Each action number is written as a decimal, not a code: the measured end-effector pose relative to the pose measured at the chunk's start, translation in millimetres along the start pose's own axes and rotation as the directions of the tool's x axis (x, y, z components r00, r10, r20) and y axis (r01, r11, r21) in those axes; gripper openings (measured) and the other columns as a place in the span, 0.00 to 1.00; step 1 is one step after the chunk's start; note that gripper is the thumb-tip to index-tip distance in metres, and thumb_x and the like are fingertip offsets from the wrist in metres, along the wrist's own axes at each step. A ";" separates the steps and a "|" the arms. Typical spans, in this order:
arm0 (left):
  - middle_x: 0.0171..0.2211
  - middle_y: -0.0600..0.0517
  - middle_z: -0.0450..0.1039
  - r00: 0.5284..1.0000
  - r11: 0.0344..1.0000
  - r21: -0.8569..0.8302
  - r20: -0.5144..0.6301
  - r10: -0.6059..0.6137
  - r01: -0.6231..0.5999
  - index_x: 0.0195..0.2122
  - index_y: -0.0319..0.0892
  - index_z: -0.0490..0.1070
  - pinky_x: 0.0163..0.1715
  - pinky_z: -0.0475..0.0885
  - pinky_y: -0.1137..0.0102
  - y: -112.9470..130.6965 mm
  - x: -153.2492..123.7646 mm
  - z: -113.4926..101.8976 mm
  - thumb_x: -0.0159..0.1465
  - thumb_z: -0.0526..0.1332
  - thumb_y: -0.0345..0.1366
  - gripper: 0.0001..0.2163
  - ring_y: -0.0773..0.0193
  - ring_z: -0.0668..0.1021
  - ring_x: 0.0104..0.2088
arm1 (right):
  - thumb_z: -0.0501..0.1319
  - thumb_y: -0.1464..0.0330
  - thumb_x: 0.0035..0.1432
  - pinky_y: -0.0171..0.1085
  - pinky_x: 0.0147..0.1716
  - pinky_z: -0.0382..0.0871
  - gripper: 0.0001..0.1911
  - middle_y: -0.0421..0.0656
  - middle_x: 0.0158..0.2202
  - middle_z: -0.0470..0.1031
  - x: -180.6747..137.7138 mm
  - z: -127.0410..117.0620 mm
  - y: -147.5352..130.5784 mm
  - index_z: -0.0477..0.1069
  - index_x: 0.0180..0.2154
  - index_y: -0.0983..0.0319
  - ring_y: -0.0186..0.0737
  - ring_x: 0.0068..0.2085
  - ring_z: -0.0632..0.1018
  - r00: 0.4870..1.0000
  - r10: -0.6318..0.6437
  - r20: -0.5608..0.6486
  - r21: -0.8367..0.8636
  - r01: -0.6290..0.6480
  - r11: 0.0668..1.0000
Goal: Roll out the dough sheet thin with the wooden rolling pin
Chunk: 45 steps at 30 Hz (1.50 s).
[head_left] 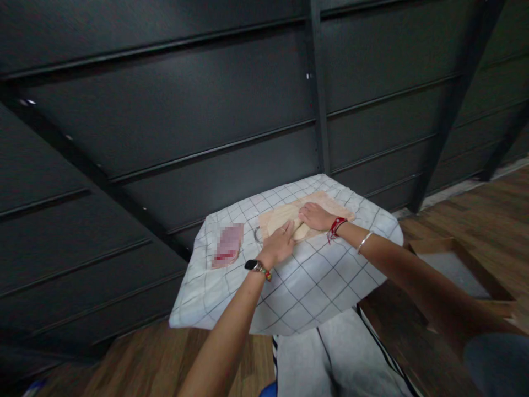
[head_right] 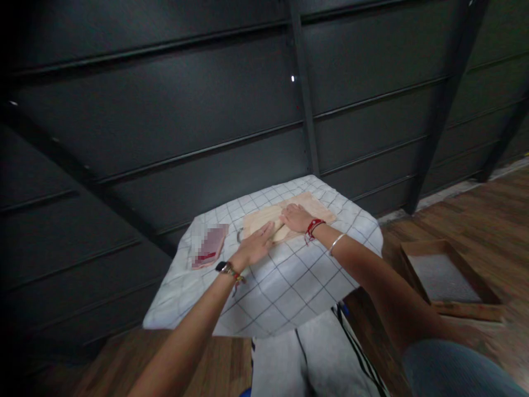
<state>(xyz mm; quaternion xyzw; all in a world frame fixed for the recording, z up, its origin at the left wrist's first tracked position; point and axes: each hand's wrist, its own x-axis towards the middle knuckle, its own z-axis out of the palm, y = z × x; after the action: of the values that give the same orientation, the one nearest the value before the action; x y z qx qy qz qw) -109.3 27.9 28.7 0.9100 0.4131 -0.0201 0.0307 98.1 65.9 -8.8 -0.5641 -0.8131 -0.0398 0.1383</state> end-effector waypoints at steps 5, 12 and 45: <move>0.68 0.46 0.48 0.994 0.995 0.102 -0.110 0.004 0.007 0.68 0.37 0.48 0.60 0.59 0.62 22.5 -12.4 3.1 0.66 0.47 0.35 0.28 0.56 0.58 0.64 | 0.41 0.64 0.69 0.48 0.52 0.59 0.20 0.54 0.47 0.69 -11.7 -3.1 5.1 0.68 0.46 0.66 0.48 0.51 0.67 0.999 -0.040 -0.012 0.003 0.040 0.999; 0.67 0.47 0.51 0.984 0.995 0.090 -0.172 0.045 -0.030 0.67 0.36 0.51 0.61 0.57 0.56 32.2 -16.0 6.4 0.65 0.48 0.34 0.28 0.53 0.57 0.65 | 0.45 0.63 0.68 0.52 0.58 0.51 0.20 0.55 0.55 0.65 -28.5 -17.8 2.9 0.66 0.53 0.65 0.48 0.58 0.62 0.996 0.025 0.084 0.083 -0.032 0.996; 0.62 0.35 0.59 0.971 0.986 0.148 -0.215 0.106 -0.075 0.62 0.26 0.55 0.62 0.52 0.59 34.8 13.9 16.5 0.67 0.48 0.32 0.24 0.51 0.59 0.64 | 0.49 0.60 0.66 0.53 0.61 0.43 0.26 0.57 0.64 0.57 -37.8 -29.5 0.0 0.60 0.60 0.69 0.52 0.65 0.52 0.973 0.100 0.207 0.025 -0.107 0.994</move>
<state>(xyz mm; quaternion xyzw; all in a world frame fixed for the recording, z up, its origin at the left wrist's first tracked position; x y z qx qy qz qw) -74.2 14.3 12.7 0.9244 0.3693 0.0547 -0.0784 115.7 25.1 9.3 -0.6041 -0.7931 0.0405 0.0659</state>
